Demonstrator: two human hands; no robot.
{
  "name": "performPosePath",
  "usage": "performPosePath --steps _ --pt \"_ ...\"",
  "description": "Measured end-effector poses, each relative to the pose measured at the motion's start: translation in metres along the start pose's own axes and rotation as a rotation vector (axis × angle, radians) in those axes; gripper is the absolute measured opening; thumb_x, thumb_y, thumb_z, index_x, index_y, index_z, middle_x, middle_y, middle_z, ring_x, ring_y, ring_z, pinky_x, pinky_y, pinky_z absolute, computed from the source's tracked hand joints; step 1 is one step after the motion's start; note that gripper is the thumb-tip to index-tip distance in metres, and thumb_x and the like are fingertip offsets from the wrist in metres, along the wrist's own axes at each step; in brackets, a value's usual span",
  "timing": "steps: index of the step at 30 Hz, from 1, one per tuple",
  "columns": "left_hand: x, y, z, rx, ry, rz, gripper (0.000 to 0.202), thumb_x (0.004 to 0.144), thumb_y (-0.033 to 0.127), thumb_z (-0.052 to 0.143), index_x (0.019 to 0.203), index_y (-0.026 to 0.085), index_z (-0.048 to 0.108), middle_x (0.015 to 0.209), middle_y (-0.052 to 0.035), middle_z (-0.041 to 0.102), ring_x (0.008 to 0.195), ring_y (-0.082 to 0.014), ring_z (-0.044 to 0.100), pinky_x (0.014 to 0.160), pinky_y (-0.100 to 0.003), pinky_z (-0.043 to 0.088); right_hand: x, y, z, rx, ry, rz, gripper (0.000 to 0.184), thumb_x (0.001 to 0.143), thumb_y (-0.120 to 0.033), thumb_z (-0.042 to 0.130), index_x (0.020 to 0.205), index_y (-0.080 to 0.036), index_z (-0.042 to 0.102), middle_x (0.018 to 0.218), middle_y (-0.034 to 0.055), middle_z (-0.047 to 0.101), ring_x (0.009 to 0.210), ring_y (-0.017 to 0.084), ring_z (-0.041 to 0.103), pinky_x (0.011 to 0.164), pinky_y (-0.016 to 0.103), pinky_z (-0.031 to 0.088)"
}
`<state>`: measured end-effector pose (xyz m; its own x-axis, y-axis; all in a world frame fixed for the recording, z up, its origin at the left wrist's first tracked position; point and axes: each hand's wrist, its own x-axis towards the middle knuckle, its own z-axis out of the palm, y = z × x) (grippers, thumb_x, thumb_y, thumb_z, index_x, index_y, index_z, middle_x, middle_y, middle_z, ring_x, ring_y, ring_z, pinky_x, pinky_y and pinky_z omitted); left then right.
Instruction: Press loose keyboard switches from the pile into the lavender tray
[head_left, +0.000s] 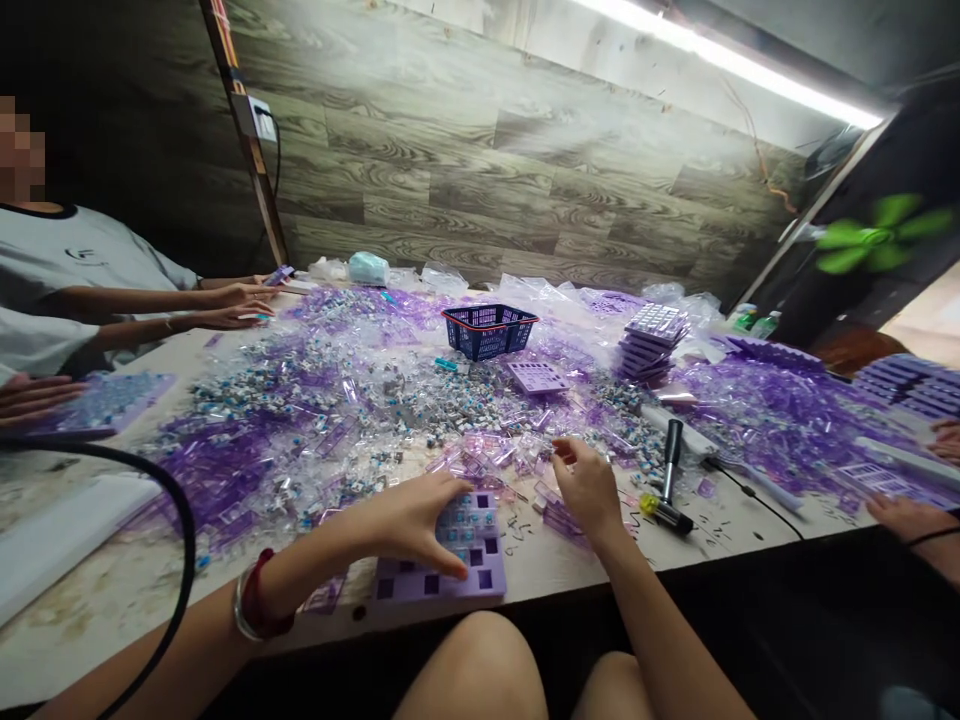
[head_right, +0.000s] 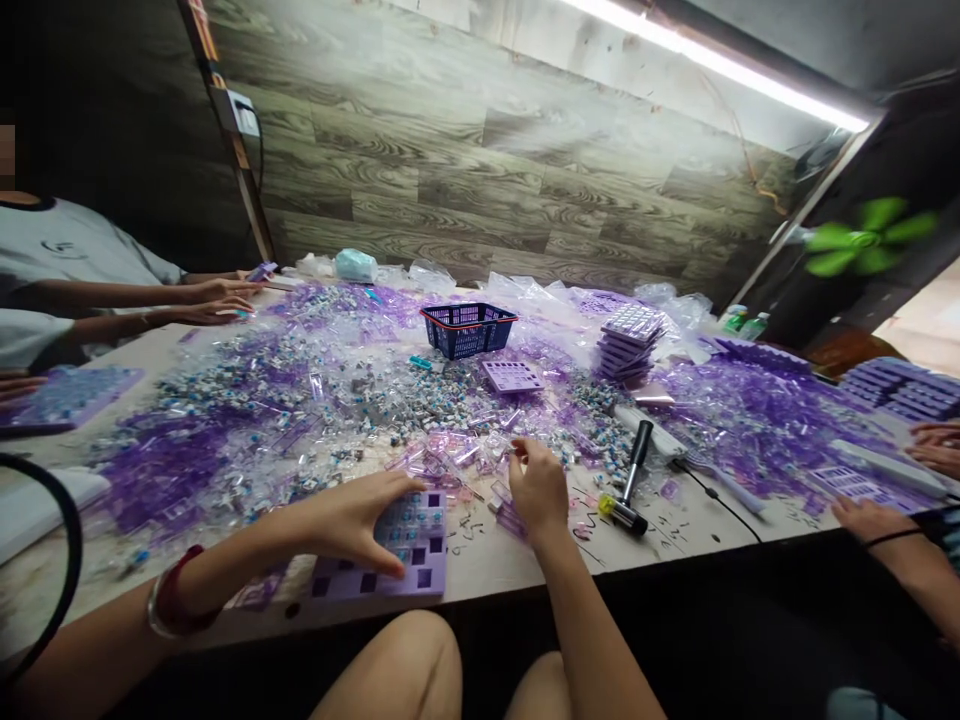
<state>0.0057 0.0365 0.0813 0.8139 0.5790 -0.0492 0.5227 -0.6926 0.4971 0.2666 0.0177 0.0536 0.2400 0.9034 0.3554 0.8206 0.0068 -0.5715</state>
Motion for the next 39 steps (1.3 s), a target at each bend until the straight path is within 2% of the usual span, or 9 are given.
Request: performPosePath --steps 3,7,11,15,20,25,29,34,39 --pt "0.0 0.003 0.004 0.096 0.033 0.06 0.074 0.062 0.057 0.076 0.118 0.014 0.055 0.109 -0.0113 0.059 0.1 -0.029 0.053 0.089 -0.038 0.044 0.013 0.016 0.009 -0.078 0.001 -0.03 0.027 0.079 -0.007 0.048 0.102 -0.009 0.064 0.104 0.0137 0.065 0.098 0.024 0.058 0.093 0.037 0.042" --pt "0.004 -0.006 0.0 0.204 0.152 0.105 0.059 0.065 0.059 0.073 0.108 0.02 0.062 0.111 -0.0072 0.059 0.101 -0.0267 0.053 0.09 -0.035 0.043 0.021 0.02 0.025 -0.164 -0.021 -0.05 0.023 0.081 -0.007 0.05 0.097 -0.009 0.067 0.101 0.0129 0.065 0.098 0.024 0.058 0.092 0.034 0.042" --pt "0.003 -0.038 -0.018 0.231 0.325 -0.223 0.021 0.09 0.028 0.047 0.099 0.019 0.063 0.101 -0.0054 0.062 0.091 -0.0194 0.058 0.077 -0.027 0.044 0.024 0.016 0.033 -0.245 -0.028 -0.024 0.022 0.081 -0.006 0.051 0.095 -0.007 0.067 0.098 0.0151 0.064 0.092 0.025 0.06 0.083 0.032 0.045" --pt "-0.002 -0.082 -0.034 0.284 0.41 -0.474 0.026 0.078 0.007 0.046 0.091 0.012 0.067 0.101 -0.0132 0.062 0.089 -0.0242 0.059 0.078 -0.033 0.043 0.023 0.01 0.032 -0.305 -0.044 -0.019 0.02 0.079 -0.003 0.051 0.088 -0.008 0.069 0.096 0.0148 0.064 0.086 0.023 0.061 0.077 0.03 0.044" --pt "-0.001 -0.104 -0.031 0.232 0.373 -0.466 0.012 0.066 0.008 0.055 0.066 0.015 0.065 0.076 -0.0057 0.063 0.077 -0.0212 0.058 0.071 -0.027 0.041 0.02 0.009 0.027 -0.34 -0.048 -0.008 0.018 0.079 -0.003 0.054 0.077 -0.011 0.069 0.089 0.0107 0.066 0.08 0.021 0.062 0.072 0.027 0.044" --pt "0.002 -0.105 -0.029 0.089 0.43 -0.43 0.009 0.063 0.013 0.054 0.064 0.015 0.062 0.066 -0.0036 0.06 0.072 -0.022 0.056 0.068 -0.029 0.039 0.021 0.016 0.024 -0.339 -0.03 -0.008 0.016 0.081 -0.011 0.059 0.093 -0.012 0.068 0.097 0.0105 0.067 0.087 0.022 0.062 0.075 0.028 0.045" --pt "0.006 -0.094 -0.031 -0.135 0.485 -0.377 0.022 0.064 0.018 0.056 0.084 0.014 0.064 0.077 -0.005 0.063 0.077 -0.0218 0.057 0.072 -0.03 0.042 0.021 0.021 0.025 -0.312 -0.019 -0.019 0.014 0.08 -0.013 0.06 0.091 -0.012 0.068 0.092 0.0104 0.067 0.084 0.023 0.063 0.074 0.03 0.046" --pt "0.014 -0.061 -0.02 -0.55 0.345 -0.259 0.032 0.062 0.036 0.068 0.084 0.014 0.063 0.082 -0.0051 0.066 0.077 -0.0192 0.062 0.072 -0.029 0.048 0.019 0.021 0.02 -0.231 0.022 -0.077 0.014 0.08 -0.011 0.059 0.091 -0.012 0.067 0.093 0.0105 0.066 0.083 0.023 0.063 0.077 0.032 0.047" --pt "0.014 -0.035 -0.01 -0.84 0.254 -0.241 0.035 0.062 0.035 0.072 0.09 0.015 0.065 0.089 -0.0057 0.068 0.086 -0.0196 0.063 0.079 -0.029 0.047 0.013 0.016 0.007 -0.111 0.056 -0.17 0.007 0.08 -0.014 0.06 0.085 -0.013 0.065 0.086 0.008 0.062 0.075 0.019 0.061 0.075 0.03 0.049"
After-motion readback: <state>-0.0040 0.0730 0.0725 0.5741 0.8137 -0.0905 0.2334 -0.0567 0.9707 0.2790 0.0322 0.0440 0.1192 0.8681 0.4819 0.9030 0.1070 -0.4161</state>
